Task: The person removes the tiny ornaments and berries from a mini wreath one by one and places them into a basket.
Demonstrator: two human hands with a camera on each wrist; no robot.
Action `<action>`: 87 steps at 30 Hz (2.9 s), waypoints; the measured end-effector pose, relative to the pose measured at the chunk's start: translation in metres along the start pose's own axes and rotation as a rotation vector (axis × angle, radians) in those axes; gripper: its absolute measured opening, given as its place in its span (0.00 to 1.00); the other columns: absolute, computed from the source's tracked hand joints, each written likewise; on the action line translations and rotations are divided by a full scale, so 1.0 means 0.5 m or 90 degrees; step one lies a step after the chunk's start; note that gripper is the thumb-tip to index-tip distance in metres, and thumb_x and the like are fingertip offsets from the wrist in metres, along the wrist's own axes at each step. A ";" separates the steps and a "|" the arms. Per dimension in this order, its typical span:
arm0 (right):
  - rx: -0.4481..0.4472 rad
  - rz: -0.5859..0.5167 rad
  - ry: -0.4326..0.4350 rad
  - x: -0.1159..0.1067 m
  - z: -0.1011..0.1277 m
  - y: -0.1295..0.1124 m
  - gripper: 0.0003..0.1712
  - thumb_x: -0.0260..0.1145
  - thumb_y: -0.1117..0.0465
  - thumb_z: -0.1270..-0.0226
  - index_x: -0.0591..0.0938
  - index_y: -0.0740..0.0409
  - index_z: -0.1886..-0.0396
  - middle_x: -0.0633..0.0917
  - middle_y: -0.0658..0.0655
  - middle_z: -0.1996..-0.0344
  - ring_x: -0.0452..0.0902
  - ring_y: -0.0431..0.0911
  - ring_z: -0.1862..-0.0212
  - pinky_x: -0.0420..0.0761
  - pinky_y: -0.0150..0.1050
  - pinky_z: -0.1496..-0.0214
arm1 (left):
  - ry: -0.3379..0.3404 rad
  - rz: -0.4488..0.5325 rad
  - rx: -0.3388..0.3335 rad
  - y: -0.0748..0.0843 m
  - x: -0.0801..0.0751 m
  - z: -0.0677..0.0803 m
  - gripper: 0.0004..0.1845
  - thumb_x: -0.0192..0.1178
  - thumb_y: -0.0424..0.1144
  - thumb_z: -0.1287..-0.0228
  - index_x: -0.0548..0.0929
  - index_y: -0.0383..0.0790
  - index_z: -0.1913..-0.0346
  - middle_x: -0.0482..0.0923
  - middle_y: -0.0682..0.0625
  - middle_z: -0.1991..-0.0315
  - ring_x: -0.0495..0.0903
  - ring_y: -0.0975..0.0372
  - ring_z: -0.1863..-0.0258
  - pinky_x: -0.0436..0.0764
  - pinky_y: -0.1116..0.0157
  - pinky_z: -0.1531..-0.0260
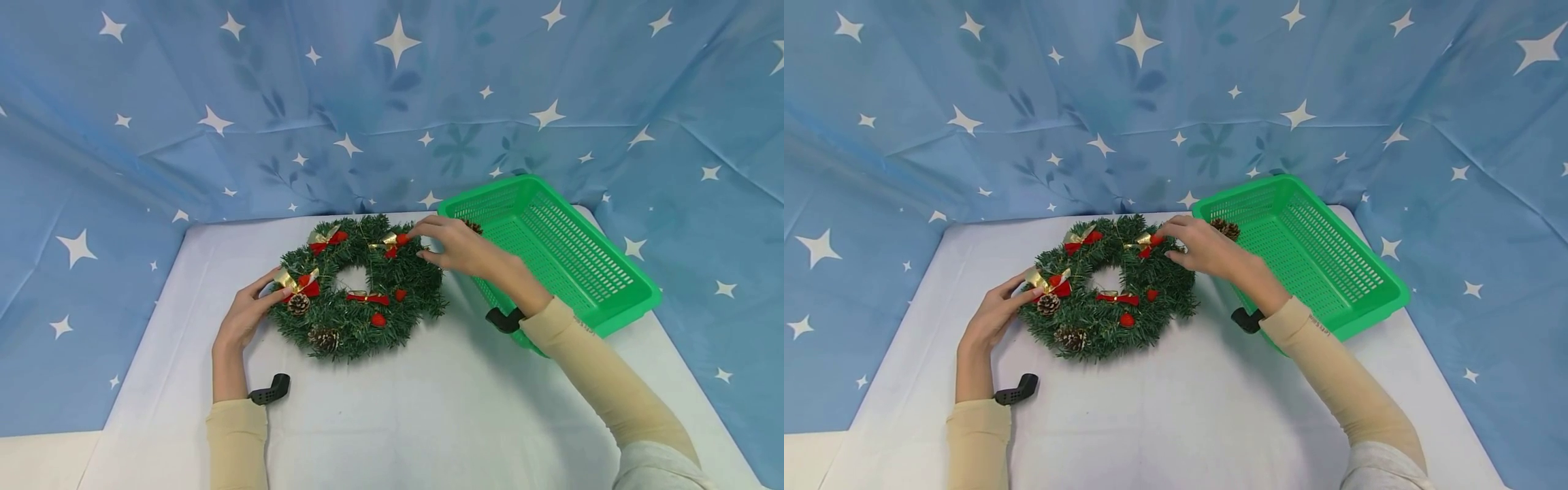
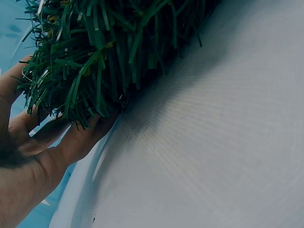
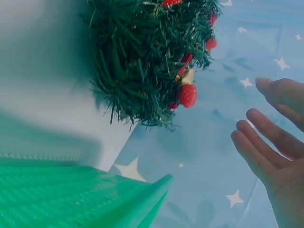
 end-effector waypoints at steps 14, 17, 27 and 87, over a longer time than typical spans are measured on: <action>-0.045 0.020 0.001 0.028 0.003 -0.038 0.22 0.75 0.66 0.35 0.83 0.63 0.41 0.84 0.63 0.43 0.82 0.57 0.42 0.84 0.49 0.43 | 0.008 0.002 0.001 0.003 0.002 0.000 0.42 0.65 0.55 0.29 0.59 0.52 0.18 0.46 0.50 0.16 0.67 0.61 0.47 0.62 0.64 0.73; -0.047 0.016 -0.001 0.034 0.004 -0.048 0.23 0.75 0.65 0.34 0.83 0.63 0.40 0.84 0.64 0.42 0.82 0.57 0.41 0.84 0.48 0.42 | 0.010 0.004 0.003 0.002 0.003 0.001 0.42 0.66 0.54 0.29 0.60 0.51 0.18 0.47 0.49 0.16 0.66 0.57 0.44 0.62 0.64 0.74; -0.089 0.004 0.021 0.060 0.006 -0.075 0.23 0.76 0.65 0.35 0.84 0.62 0.41 0.83 0.63 0.42 0.81 0.55 0.41 0.84 0.47 0.44 | 0.007 0.013 -0.002 0.004 0.004 0.003 0.42 0.66 0.53 0.29 0.59 0.52 0.18 0.44 0.48 0.15 0.49 0.53 0.22 0.58 0.59 0.73; -0.193 -0.083 -0.012 0.222 -0.015 -0.199 0.25 0.73 0.59 0.30 0.81 0.59 0.36 0.81 0.61 0.37 0.77 0.52 0.34 0.77 0.40 0.31 | 0.003 0.027 0.010 0.008 0.004 -0.004 0.42 0.66 0.50 0.28 0.59 0.46 0.18 0.48 0.51 0.16 0.39 0.51 0.16 0.55 0.44 0.22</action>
Point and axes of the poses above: each hand's wrist, its own z-axis away from the middle knuckle, its own x-axis out of the palm, y = z × x, the point moved 2 cm from there along -z, towards the middle knuckle
